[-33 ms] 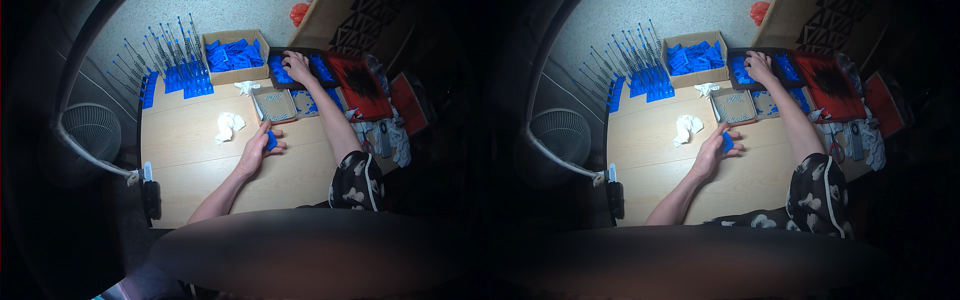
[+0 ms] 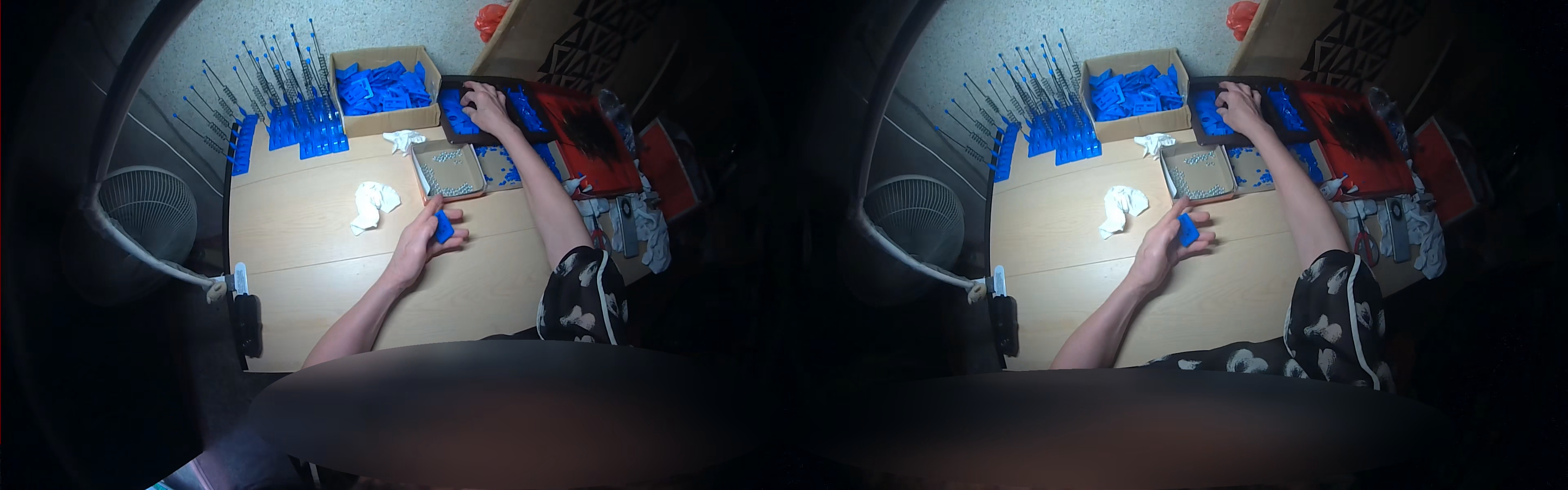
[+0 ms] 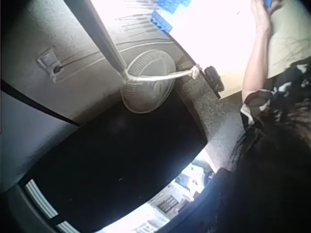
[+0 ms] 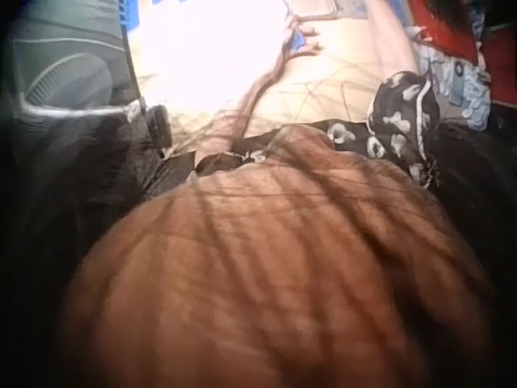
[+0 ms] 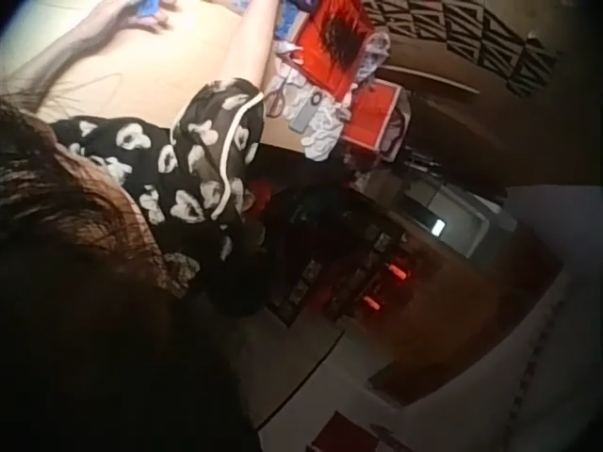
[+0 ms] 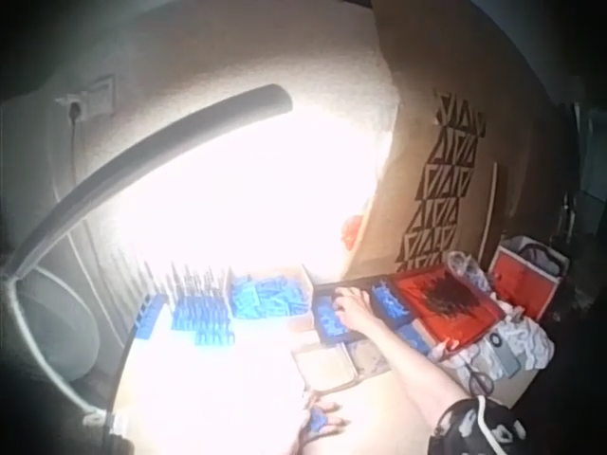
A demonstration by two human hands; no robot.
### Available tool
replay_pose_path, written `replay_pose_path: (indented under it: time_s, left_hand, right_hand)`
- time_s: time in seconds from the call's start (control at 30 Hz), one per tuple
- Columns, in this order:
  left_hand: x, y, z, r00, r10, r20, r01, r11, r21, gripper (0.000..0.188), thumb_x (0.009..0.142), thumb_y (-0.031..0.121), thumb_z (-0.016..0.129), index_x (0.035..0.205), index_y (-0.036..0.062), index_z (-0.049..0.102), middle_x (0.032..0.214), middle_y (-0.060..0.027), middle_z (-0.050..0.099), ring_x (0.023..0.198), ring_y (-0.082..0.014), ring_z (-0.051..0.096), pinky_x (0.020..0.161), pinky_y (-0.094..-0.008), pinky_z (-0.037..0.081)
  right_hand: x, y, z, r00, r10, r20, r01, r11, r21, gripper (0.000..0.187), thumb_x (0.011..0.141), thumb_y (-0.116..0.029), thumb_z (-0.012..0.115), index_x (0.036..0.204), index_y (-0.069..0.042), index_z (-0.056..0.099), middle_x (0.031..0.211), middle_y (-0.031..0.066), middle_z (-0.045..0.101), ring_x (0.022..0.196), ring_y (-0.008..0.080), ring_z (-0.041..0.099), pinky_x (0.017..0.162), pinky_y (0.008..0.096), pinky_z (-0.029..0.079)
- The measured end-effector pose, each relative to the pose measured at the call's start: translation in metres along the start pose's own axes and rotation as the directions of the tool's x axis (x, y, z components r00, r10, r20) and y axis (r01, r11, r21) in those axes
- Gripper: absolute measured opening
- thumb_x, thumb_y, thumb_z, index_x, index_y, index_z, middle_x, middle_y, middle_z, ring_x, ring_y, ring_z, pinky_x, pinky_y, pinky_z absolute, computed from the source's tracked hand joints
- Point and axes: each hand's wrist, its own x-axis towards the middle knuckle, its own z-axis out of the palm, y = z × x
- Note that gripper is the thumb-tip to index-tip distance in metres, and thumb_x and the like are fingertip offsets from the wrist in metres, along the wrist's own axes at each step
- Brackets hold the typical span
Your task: The person assembles electronic components by applying glue from a bottle to plastic pieces and joining them together by hand.
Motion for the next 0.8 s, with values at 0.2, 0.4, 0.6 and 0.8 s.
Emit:
replay_pose_path:
  time_s: [0.2, 0.4, 0.6, 0.8]
  left_hand:
    - [0.026, 0.026, -0.031, 0.994, -0.070, 0.086, 0.098, 0.920, -0.380, 0.059, 0.105, 0.036, 0.031, 0.148, -0.0023, 0.020, 0.136, -0.0246, 0.049, 0.120, -0.0364, 0.055, 0.101, -0.0403, 0.050]
    - [0.029, 0.025, -0.038, 0.974, -0.108, 0.201, 0.195, 0.853, -0.484, 0.055, 0.103, 0.032, 0.019, 0.146, -0.0021, 0.026, 0.144, -0.0291, 0.038, 0.129, -0.0426, 0.046, 0.105, -0.0419, 0.048]
    - [0.021, 0.008, -0.045, 0.982, -0.108, 0.155, 0.173, 0.846, -0.504, 0.043, 0.101, 0.024, 0.026, 0.132, -0.0030, 0.039, 0.143, -0.0333, 0.037, 0.129, -0.0450, 0.045, 0.104, -0.0433, 0.049]
    - [0.021, 0.002, -0.052, 0.979, -0.090, 0.184, 0.167, 0.872, -0.461, 0.037, 0.099, 0.017, 0.032, 0.128, -0.0035, 0.039, 0.142, -0.0336, 0.036, 0.129, -0.0452, 0.045, 0.105, -0.0421, 0.049]
  right_hand:
    - [0.052, -0.001, 0.010, 0.981, -0.090, -0.172, 0.111, 0.987, 0.115, 0.012, 0.074, -0.019, 0.075, 0.084, -0.012, 0.072, 0.132, 0.0040, 0.059, 0.127, 0.0282, 0.048, 0.104, 0.0488, 0.034]
    - [0.043, 0.016, 0.035, 0.989, -0.040, -0.142, 0.071, 0.973, 0.219, 0.014, 0.073, -0.021, 0.076, 0.081, -0.011, 0.072, 0.126, 0.0015, 0.063, 0.124, 0.0256, 0.051, 0.102, 0.0490, 0.036]
    - [0.026, 0.009, 0.051, 0.994, -0.059, -0.092, 0.075, 0.980, 0.186, 0.019, 0.072, -0.021, 0.076, 0.084, -0.008, 0.071, 0.123, 0.0039, 0.065, 0.124, 0.0252, 0.052, 0.102, 0.0493, 0.037]
    - [0.028, 0.021, 0.058, 0.992, -0.081, -0.093, 0.107, 0.939, 0.328, 0.020, 0.073, -0.022, 0.075, 0.084, -0.006, 0.070, 0.116, 0.0067, 0.067, 0.117, 0.0254, 0.058, 0.100, 0.0449, 0.042]
